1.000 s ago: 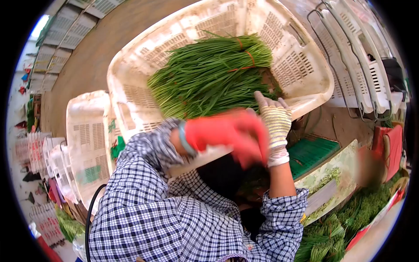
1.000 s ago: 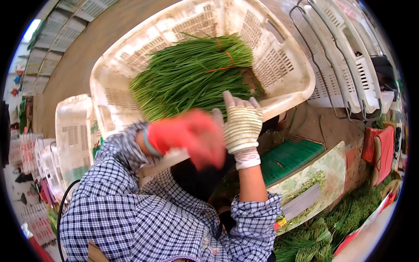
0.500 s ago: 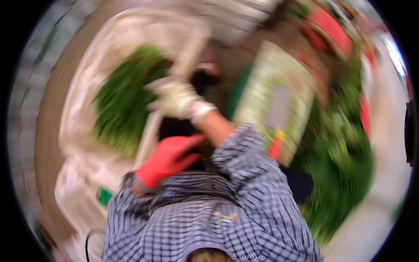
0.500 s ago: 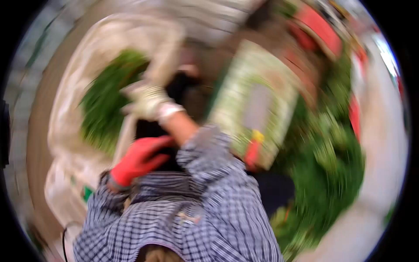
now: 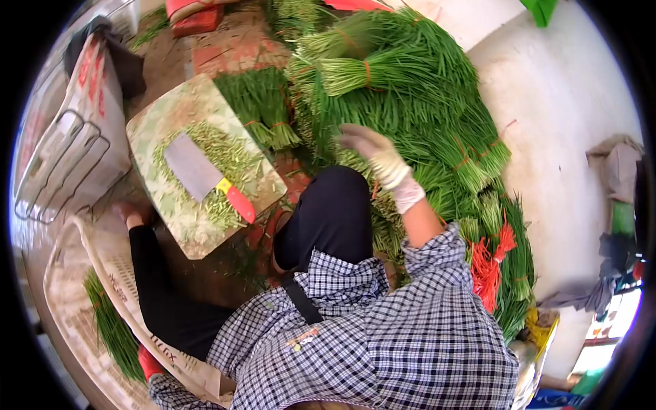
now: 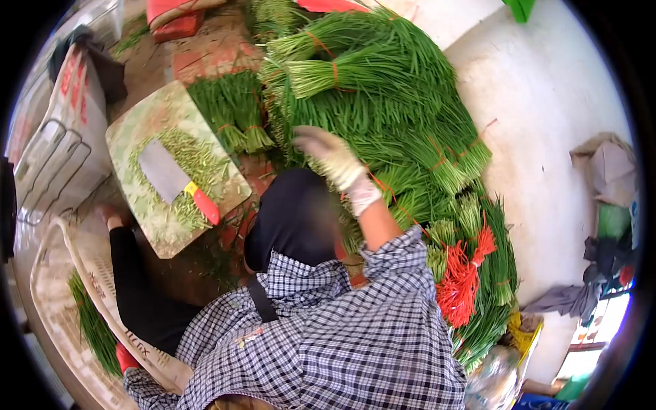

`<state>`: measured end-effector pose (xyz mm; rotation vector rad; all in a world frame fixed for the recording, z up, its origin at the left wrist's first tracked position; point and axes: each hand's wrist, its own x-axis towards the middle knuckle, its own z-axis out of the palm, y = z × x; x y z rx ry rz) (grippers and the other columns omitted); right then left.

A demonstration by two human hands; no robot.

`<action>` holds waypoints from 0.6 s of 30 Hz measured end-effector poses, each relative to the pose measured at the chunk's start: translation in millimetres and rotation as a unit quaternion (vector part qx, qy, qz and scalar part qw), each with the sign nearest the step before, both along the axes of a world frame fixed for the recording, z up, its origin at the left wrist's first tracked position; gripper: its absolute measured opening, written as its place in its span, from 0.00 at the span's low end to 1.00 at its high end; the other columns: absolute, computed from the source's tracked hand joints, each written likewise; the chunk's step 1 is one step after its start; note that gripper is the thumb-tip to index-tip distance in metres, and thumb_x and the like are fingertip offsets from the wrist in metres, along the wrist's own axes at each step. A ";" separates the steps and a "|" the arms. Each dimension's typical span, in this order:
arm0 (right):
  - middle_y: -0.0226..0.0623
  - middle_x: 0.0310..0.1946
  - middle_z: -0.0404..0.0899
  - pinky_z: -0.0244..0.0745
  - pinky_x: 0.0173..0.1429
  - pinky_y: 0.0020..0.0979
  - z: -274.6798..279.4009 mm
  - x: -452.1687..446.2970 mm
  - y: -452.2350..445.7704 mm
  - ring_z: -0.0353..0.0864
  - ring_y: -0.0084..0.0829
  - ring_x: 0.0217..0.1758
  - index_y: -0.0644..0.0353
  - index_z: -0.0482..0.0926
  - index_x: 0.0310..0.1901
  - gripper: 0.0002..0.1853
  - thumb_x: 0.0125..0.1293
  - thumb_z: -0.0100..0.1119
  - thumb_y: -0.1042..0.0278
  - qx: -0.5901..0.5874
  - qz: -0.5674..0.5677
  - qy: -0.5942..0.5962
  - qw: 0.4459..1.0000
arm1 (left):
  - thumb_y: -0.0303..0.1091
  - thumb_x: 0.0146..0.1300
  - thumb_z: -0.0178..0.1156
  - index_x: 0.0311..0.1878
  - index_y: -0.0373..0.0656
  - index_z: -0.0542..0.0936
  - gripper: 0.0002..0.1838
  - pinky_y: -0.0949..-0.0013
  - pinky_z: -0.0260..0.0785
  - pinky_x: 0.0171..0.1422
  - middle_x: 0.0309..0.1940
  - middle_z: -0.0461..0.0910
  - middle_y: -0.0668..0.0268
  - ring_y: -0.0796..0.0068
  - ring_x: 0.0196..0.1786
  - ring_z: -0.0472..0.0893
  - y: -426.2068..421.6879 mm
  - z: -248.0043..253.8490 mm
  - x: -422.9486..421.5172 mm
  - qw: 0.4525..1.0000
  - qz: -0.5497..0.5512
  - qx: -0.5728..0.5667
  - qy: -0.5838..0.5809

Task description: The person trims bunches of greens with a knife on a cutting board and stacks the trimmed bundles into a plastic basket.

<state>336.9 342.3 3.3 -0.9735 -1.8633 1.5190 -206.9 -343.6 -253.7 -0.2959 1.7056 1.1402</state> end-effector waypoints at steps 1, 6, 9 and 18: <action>0.44 0.54 0.82 0.71 0.67 0.38 -11.6 34.4 8.6 0.81 0.37 0.57 0.62 0.71 0.67 0.28 0.72 0.56 0.53 -0.011 -0.075 -0.007 0.997 | 0.31 0.72 0.55 0.61 0.37 0.77 0.17 0.67 0.73 0.61 0.55 0.79 0.56 0.71 0.57 0.78 -0.3 -0.1 7.7 0.999 0.000 -0.011 -0.037; 0.50 0.55 0.81 0.75 0.64 0.38 -90.0 182.6 19.4 0.82 0.40 0.57 0.64 0.72 0.65 0.30 0.71 0.58 0.51 -0.127 -0.340 -0.025 0.932 | 0.30 0.72 0.54 0.63 0.37 0.75 0.18 0.66 0.72 0.62 0.57 0.78 0.56 0.70 0.58 0.78 -13.1 -2.9 16.7 0.990 0.108 -0.084 0.034; 0.47 0.50 0.83 0.76 0.53 0.33 -155.8 243.4 11.8 0.84 0.35 0.46 0.60 0.77 0.63 0.25 0.69 0.60 0.54 -0.107 -0.441 -0.035 0.890 | 0.29 0.72 0.53 0.64 0.37 0.75 0.19 0.66 0.71 0.63 0.58 0.78 0.56 0.69 0.59 0.78 -30.2 8.2 7.6 0.973 0.163 -0.111 0.120; 0.49 0.58 0.80 0.69 0.66 0.37 -147.9 260.2 41.6 0.77 0.46 0.62 0.59 0.80 0.58 0.24 0.68 0.53 0.52 0.072 -0.511 -0.248 0.820 | 0.29 0.72 0.53 0.67 0.37 0.72 0.21 0.65 0.69 0.67 0.62 0.76 0.56 0.67 0.62 0.76 48.9 89.3 -1.1 0.866 0.034 -0.080 0.493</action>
